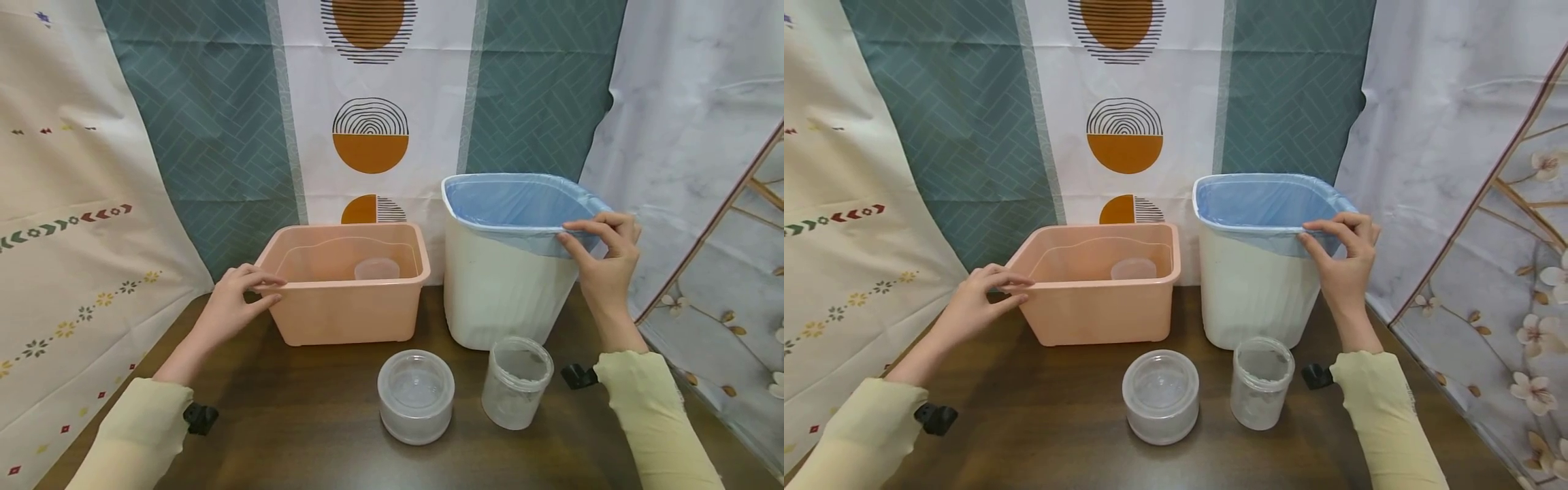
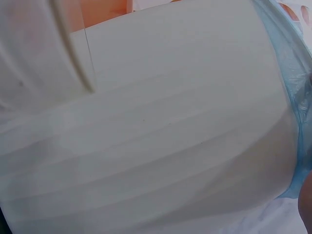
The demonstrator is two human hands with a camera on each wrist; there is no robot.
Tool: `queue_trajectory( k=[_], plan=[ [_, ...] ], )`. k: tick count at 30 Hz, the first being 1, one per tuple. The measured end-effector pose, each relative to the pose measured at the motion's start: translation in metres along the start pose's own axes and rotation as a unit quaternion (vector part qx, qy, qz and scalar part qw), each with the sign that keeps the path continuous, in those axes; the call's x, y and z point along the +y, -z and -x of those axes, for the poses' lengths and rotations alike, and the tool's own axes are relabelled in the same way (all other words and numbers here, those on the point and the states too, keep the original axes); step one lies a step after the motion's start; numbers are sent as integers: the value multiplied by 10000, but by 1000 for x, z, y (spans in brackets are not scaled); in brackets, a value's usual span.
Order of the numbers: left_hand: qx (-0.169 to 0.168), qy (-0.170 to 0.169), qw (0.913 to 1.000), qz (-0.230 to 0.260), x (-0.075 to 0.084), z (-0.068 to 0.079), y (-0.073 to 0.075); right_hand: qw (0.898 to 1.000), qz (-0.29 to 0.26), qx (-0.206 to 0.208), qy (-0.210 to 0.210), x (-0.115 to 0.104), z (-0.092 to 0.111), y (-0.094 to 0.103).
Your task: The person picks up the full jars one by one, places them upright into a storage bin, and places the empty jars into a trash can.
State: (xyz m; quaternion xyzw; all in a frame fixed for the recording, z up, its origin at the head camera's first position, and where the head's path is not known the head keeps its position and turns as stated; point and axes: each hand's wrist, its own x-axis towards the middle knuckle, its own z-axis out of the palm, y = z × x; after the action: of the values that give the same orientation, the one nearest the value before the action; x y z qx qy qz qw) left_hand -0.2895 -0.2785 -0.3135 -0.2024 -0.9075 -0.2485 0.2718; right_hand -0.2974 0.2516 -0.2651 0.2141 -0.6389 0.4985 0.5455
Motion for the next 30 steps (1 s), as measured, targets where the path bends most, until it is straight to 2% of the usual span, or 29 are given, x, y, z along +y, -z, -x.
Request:
queue_trajectory(
  k=[5,11,14,18,20,23,30],
  plan=[
    [109,108,9999,-23,1,-3,2,10000,-15,-15,22,2,1,-1],
    [135,-18,9992,-386,10,-9,-1,10000,58,13,61,7,0,0],
    [208,-272,9981,-507,20,-14,-4,9999,58,38,100,3,0,-1],
    [278,-838,9955,-353,41,-20,-10,9999,17,40,131,-2,-1,-1],
    [150,-1088,9936,-249,54,-21,-14,9999,-13,38,128,-3,-2,-1],
    [-244,-1314,9910,-58,73,-23,-23,9999,-13,50,108,-3,-2,-1],
    [-1078,-1325,9847,350,105,-29,-42,10000,71,56,16,-1,0,-1]
  ],
)
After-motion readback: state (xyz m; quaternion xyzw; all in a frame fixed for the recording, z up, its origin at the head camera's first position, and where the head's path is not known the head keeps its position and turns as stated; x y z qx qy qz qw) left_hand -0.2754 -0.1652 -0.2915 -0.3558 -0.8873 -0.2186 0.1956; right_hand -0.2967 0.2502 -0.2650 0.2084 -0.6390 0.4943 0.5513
